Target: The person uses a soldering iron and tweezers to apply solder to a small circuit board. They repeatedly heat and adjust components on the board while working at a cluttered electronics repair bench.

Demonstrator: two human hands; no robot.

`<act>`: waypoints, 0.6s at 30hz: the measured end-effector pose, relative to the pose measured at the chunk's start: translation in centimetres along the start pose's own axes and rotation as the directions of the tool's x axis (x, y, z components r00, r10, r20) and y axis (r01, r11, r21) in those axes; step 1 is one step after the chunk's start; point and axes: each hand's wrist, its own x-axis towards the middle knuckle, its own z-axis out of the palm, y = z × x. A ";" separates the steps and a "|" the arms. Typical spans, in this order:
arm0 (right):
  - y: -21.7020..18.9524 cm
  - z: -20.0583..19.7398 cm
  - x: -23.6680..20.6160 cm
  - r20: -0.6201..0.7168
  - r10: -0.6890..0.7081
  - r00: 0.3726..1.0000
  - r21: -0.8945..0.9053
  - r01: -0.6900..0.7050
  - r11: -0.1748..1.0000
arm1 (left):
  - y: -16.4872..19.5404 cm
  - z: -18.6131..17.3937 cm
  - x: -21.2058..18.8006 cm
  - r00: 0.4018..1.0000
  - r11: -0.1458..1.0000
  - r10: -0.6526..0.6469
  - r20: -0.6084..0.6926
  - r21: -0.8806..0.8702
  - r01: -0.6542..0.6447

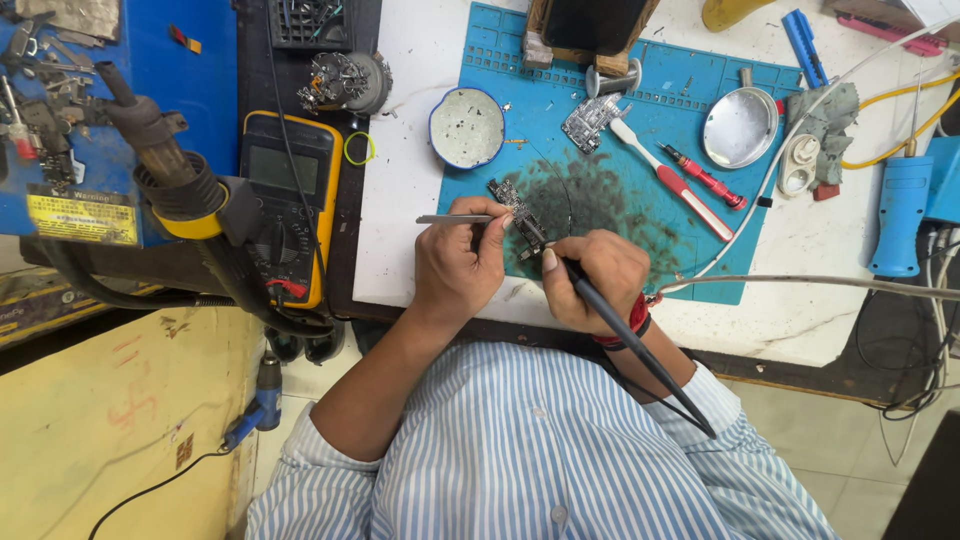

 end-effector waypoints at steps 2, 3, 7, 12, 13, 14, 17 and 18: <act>0.0 0.0 0.0 0.007 -0.004 1.000 -0.004 0.004 1.000 | 0.0 0.0 0.0 1.000 1.000 -0.002 -0.001 0.010 0.002; 0.0 -0.1 0.0 0.025 -0.008 1.000 -0.005 0.008 1.000 | 0.0 0.0 -0.1 1.000 1.000 -0.006 0.002 0.023 0.006; 0.0 -0.1 0.0 0.037 -0.030 0.999 -0.008 0.030 1.000 | 0.0 0.0 0.0 1.000 1.000 0.007 0.001 0.024 -0.007; -0.1 0.0 -0.1 -0.006 0.011 1.000 -0.022 -0.011 1.000 | 0.0 0.1 0.0 1.000 1.000 -0.003 0.002 0.017 0.003; -0.1 0.0 -0.1 -0.006 0.008 1.000 -0.026 -0.008 1.000 | 0.0 0.1 0.0 1.000 1.000 0.007 -0.001 0.018 -0.007; -0.1 0.0 -0.1 0.007 -0.007 1.000 -0.018 0.007 1.000 | 0.0 0.1 0.0 1.000 1.000 0.009 0.000 0.016 -0.009; -0.1 -0.1 -0.1 0.027 -0.022 0.999 -0.007 0.022 1.000 | 0.0 0.0 0.0 1.000 1.000 0.011 0.003 0.016 -0.011; 0.0 0.0 0.0 0.019 -0.009 1.000 -0.011 0.009 1.000 | 0.0 0.0 0.0 1.000 1.000 0.011 0.000 0.020 -0.011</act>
